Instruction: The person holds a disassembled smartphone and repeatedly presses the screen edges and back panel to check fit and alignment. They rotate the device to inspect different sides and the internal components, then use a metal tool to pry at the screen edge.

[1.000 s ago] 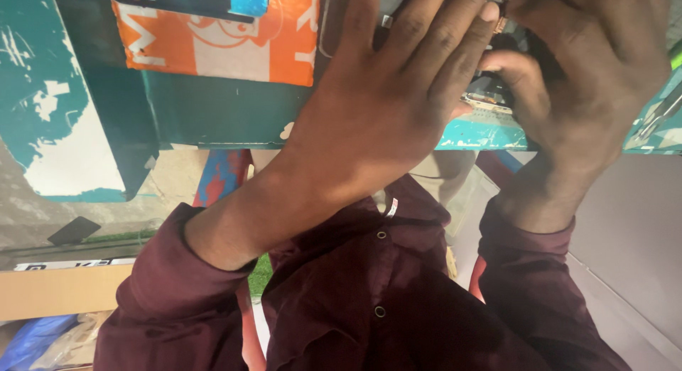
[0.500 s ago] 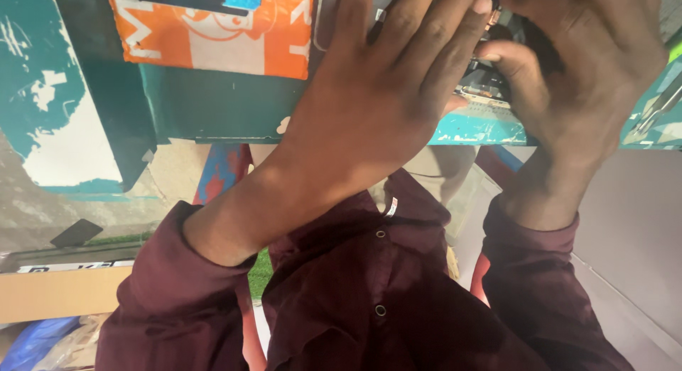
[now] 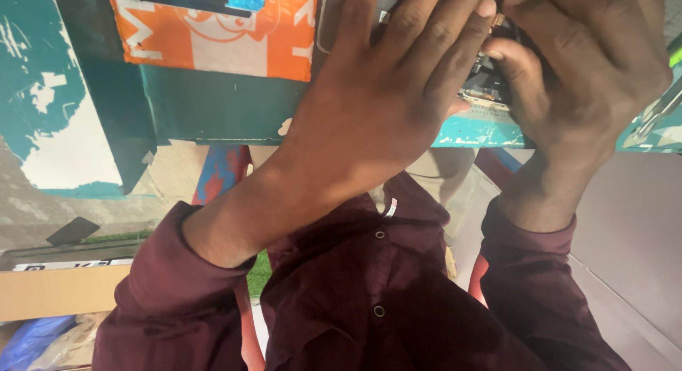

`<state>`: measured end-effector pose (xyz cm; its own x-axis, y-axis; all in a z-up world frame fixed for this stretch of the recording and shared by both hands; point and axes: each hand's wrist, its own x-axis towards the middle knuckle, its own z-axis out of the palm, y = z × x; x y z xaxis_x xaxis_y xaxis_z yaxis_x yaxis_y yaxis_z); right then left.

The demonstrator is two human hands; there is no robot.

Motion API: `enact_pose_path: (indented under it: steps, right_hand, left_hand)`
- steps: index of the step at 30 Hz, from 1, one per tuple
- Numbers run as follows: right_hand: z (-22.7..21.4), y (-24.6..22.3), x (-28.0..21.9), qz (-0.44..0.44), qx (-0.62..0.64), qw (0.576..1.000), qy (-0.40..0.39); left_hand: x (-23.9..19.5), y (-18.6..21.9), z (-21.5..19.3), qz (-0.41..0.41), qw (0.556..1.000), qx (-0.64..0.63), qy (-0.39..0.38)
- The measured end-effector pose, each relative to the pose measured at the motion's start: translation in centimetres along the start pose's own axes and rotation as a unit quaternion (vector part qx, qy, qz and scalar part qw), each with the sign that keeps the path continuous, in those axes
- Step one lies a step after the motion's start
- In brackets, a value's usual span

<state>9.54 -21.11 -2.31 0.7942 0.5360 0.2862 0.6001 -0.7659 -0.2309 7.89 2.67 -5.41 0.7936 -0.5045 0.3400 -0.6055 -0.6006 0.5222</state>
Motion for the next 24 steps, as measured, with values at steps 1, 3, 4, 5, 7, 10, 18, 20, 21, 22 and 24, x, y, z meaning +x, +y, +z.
enact_pose_path:
  steps: [1,3,4,5,7,10,18,20,21,22,24]
  right_hand:
    - [-0.05,0.01,0.04,-0.006,-0.007,1.0,0.001]
    - [-0.09,0.1,0.13,-0.021,-0.014,1.0,0.004]
    - [-0.1,0.16,0.17,-0.027,-0.015,0.999,0.006]
    - [-0.05,0.27,0.23,-0.033,-0.008,0.999,0.01]
    - [0.04,0.48,0.34,-0.045,-0.004,0.999,0.015]
    - [0.13,0.74,0.42,-0.062,-0.007,0.998,0.018]
    - [0.08,0.68,0.18,-0.037,-0.002,0.999,0.007]
    - [0.07,0.59,0.09,-0.026,0.012,1.0,0.004]
    - [0.04,0.57,0.09,-0.023,0.015,1.0,0.001]
    - [0.01,0.57,0.08,-0.02,0.018,1.0,-0.002]
    - [-0.14,0.61,0.09,-0.014,0.014,1.0,-0.011]
  left_hand:
    - [0.01,-0.01,-0.01,0.002,1.0,0.005,-0.001]
    - [0.05,-0.02,-0.02,0.005,1.0,0.015,-0.003]
    - [0.08,-0.02,0.0,0.006,1.0,0.018,-0.003]
    - [0.08,-0.02,0.03,0.006,1.0,0.02,-0.003]
    - [0.07,-0.01,0.09,0.005,1.0,0.017,-0.002]
    - [0.01,-0.01,0.16,0.003,1.0,0.012,-0.002]
    - [0.05,-0.03,0.24,0.002,1.0,0.011,-0.001]
    - [0.02,-0.04,0.28,0.001,1.0,0.007,0.0]
    - [0.0,-0.04,0.26,0.001,1.0,0.007,-0.001]
    - [0.0,-0.01,0.25,0.001,1.0,0.009,-0.003]
    - [0.06,0.04,0.23,0.001,1.0,0.014,-0.008]
